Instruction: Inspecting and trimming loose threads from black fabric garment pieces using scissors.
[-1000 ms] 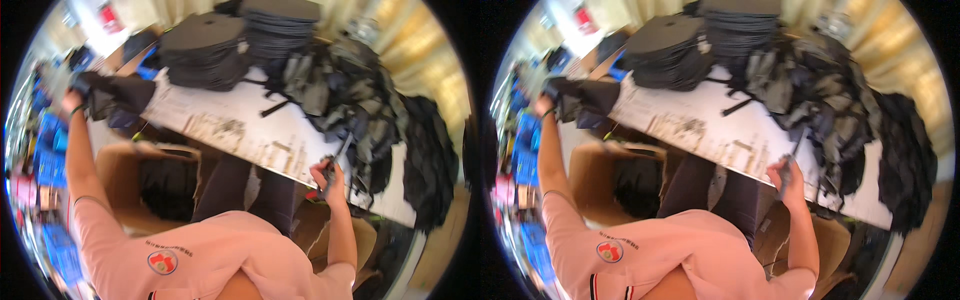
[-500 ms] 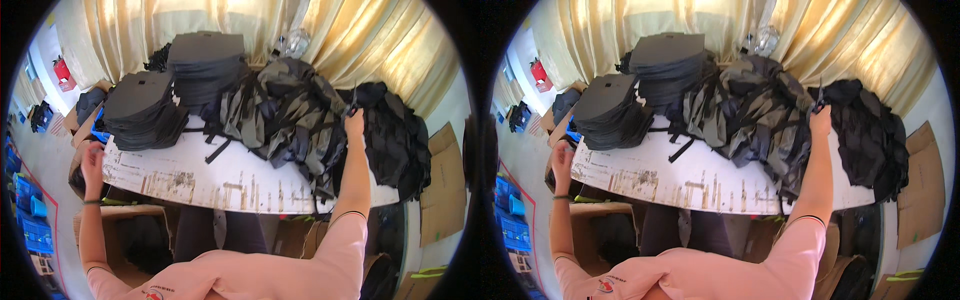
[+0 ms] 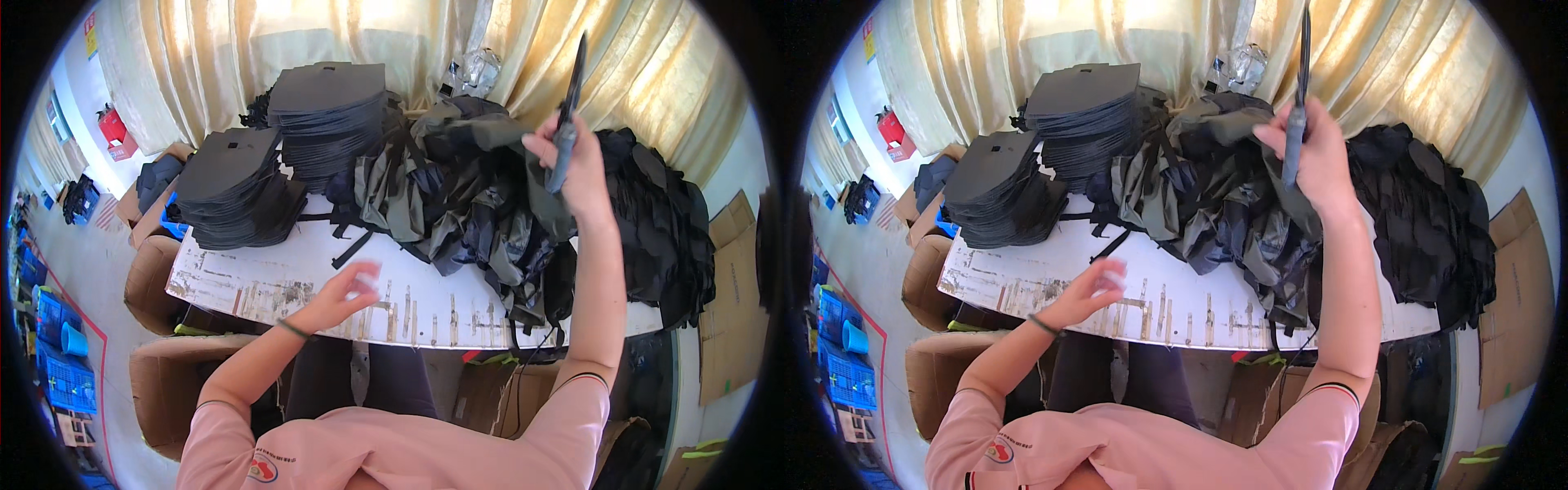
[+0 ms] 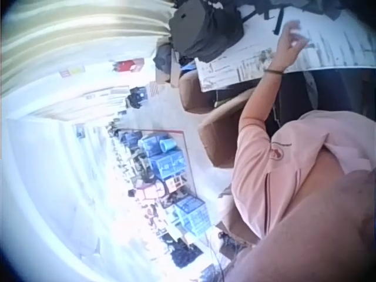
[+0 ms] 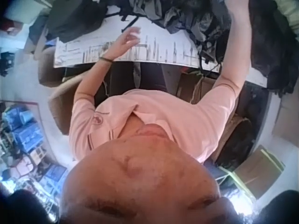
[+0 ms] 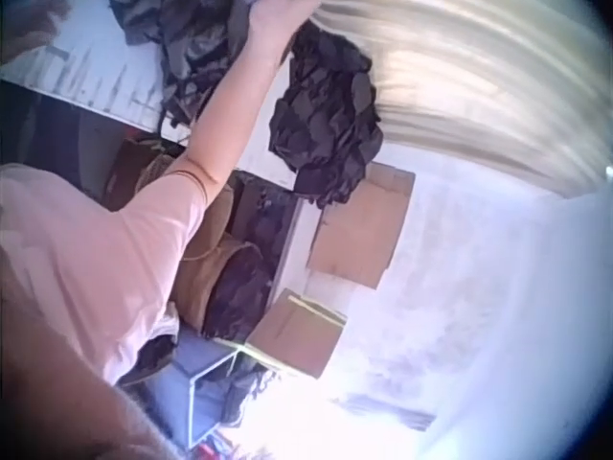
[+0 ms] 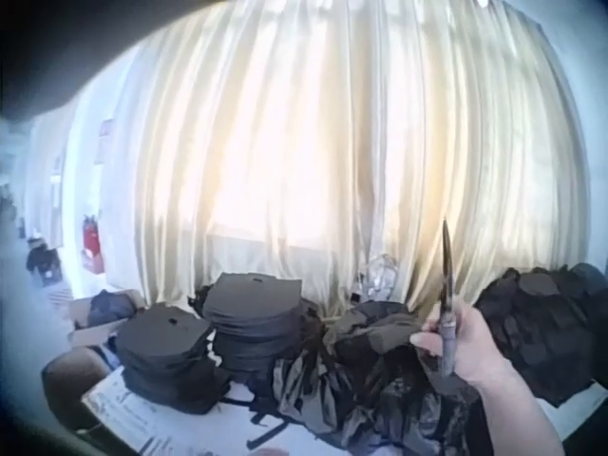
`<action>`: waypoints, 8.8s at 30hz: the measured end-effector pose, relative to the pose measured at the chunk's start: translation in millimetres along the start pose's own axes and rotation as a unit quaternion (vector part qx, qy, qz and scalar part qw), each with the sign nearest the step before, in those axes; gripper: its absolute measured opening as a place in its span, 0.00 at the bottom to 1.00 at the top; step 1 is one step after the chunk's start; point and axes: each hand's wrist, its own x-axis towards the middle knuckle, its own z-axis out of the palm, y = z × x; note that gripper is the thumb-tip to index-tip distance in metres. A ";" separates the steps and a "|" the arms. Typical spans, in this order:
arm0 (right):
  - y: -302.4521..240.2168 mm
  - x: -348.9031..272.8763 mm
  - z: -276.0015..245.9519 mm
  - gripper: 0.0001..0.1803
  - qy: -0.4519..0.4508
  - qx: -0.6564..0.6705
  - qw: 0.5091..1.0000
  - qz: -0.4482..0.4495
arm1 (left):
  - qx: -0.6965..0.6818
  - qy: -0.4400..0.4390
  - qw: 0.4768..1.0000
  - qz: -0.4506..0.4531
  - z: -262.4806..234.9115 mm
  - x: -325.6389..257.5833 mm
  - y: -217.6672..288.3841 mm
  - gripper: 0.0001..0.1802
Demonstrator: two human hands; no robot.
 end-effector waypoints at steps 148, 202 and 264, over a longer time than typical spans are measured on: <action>30.2 -174.0 265.3 0.15 -0.381 0.039 0.922 0.054 | 0.064 0.015 0.995 -0.069 -103.6 -118.1 29.8 0.09; 129.3 -206.2 96.4 0.12 -0.254 -0.036 0.952 0.168 | 0.324 -0.072 0.943 0.025 40.9 45.7 -25.6 0.13; 70.4 -182.6 34.4 0.18 -0.433 -0.296 0.851 -0.036 | 0.017 -0.165 0.982 -0.095 47.3 15.1 1.7 0.13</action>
